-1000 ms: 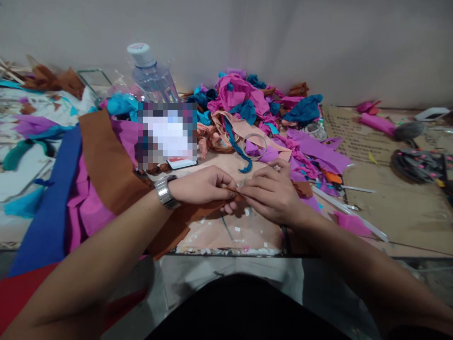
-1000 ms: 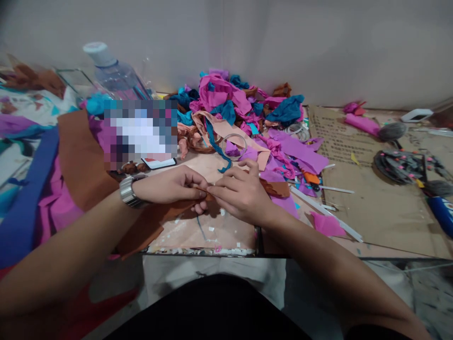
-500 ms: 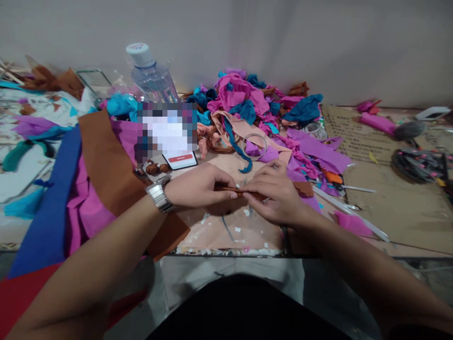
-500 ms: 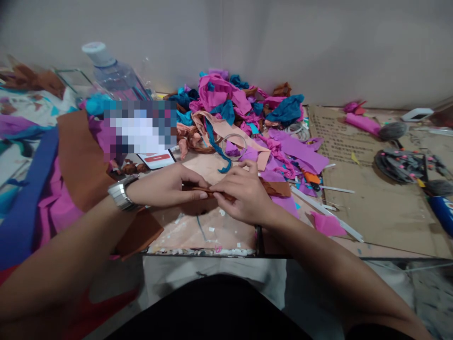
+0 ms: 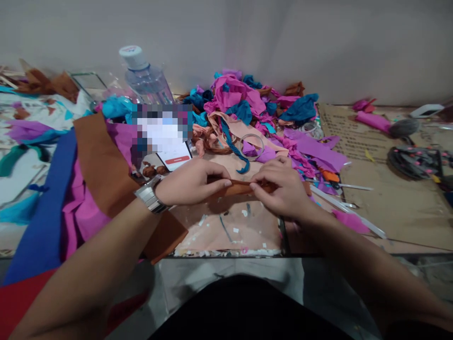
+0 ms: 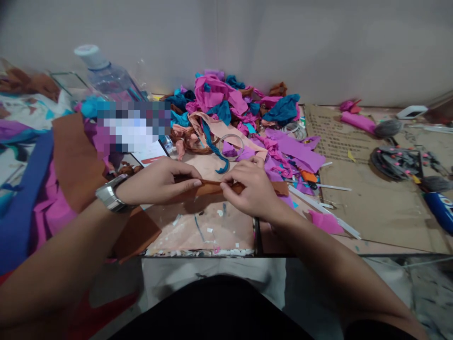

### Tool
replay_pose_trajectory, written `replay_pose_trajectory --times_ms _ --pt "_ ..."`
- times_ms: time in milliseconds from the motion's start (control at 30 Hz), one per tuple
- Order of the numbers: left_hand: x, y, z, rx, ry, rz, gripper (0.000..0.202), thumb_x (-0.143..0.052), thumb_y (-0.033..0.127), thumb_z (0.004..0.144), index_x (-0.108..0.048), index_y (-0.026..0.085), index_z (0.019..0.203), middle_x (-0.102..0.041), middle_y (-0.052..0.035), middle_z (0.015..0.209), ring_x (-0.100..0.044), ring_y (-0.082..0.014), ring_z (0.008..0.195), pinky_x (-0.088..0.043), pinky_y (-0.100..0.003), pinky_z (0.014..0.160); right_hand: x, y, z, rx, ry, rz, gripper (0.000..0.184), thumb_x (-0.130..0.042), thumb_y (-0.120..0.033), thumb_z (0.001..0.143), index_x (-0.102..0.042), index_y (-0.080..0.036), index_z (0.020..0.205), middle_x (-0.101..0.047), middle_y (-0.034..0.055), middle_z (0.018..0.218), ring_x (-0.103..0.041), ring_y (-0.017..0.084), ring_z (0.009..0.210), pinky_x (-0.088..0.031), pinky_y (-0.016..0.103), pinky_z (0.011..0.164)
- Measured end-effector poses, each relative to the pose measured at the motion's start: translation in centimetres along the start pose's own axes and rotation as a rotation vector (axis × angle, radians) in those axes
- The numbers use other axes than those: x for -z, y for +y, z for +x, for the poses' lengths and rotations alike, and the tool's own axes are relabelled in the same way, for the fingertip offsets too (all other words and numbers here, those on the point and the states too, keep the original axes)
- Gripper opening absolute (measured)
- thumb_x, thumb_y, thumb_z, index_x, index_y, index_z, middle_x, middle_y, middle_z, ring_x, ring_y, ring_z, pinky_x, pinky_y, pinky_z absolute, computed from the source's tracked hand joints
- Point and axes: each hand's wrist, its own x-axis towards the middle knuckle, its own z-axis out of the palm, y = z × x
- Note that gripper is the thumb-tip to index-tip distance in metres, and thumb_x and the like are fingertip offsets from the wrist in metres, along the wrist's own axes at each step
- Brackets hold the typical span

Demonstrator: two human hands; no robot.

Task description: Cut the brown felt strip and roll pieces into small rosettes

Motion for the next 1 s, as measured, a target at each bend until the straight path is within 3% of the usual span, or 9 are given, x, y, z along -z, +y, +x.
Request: replay_pose_trajectory --times_ms 200,367,600,767,900,1000 --pt "-0.8 -0.2 0.2 -0.032 -0.036 0.068 0.025 -0.061 0.038 0.097 -0.078 0.020 0.102 -0.075 0.0004 0.080 -0.063 -0.0114 0.064 -0.040 -0.022 0.062 -0.4 -0.3 -0.2 -0.013 -0.063 0.050 0.008 -0.066 -0.021 0.092 -0.072 -0.021 0.087 -0.074 0.0000 0.080 -0.063 0.018 0.083 -0.035 0.040 0.086" --pt "-1.9 -0.4 0.4 -0.056 0.035 0.187 0.025 -0.060 0.037 0.099 -0.081 0.023 0.101 -0.079 -0.0017 0.084 -0.066 -0.0122 0.067 -0.038 -0.024 0.062 -1.0 -0.4 -0.3 -0.032 -0.093 0.047 0.009 -0.067 -0.022 0.092 -0.072 -0.022 0.084 -0.073 -0.0001 0.078 -0.062 0.019 0.082 -0.036 0.039 0.086" --pt "-0.9 -0.2 0.2 0.050 0.149 0.271 0.029 -0.061 0.040 0.098 -0.083 0.022 0.097 -0.074 -0.0018 0.067 -0.055 -0.0110 0.054 -0.032 -0.025 0.056 -0.2 0.3 0.1 -0.072 0.017 -0.010 0.007 -0.067 -0.021 0.089 -0.068 -0.022 0.083 -0.071 0.0007 0.078 -0.063 0.020 0.081 -0.036 0.042 0.090" --pt "-0.3 -0.4 0.2 0.085 0.220 0.301 0.030 -0.060 0.040 0.098 -0.082 0.020 0.100 -0.077 -0.0033 0.074 -0.060 -0.0129 0.059 -0.036 -0.026 0.059 0.2 0.8 0.2 -0.091 0.087 -0.022 0.010 -0.066 -0.020 0.087 -0.064 -0.022 0.078 -0.070 0.0004 0.076 -0.061 0.019 0.077 -0.036 0.043 0.090" --pt "-0.5 -0.6 0.2 0.031 0.133 0.294 0.031 -0.062 0.043 0.097 -0.080 0.020 0.107 -0.080 -0.0053 0.089 -0.068 -0.0167 0.073 -0.041 -0.027 0.067 -0.3 0.6 0.0 -0.065 0.046 -0.016 0.006 -0.067 -0.022 0.089 -0.068 -0.022 0.083 -0.072 0.0012 0.080 -0.061 0.021 0.086 -0.034 0.044 0.093" --pt "-1.0 -0.5 0.2 -0.031 0.040 0.228 0.030 -0.059 0.042 0.100 -0.079 0.022 0.111 -0.080 -0.0032 0.089 -0.067 -0.0144 0.071 -0.040 -0.025 0.066 -1.0 0.2 -0.2 -0.031 -0.028 0.006 0.007 -0.066 -0.025 0.094 -0.072 -0.023 0.090 -0.074 0.0016 0.084 -0.060 0.023 0.095 -0.032 0.045 0.094"
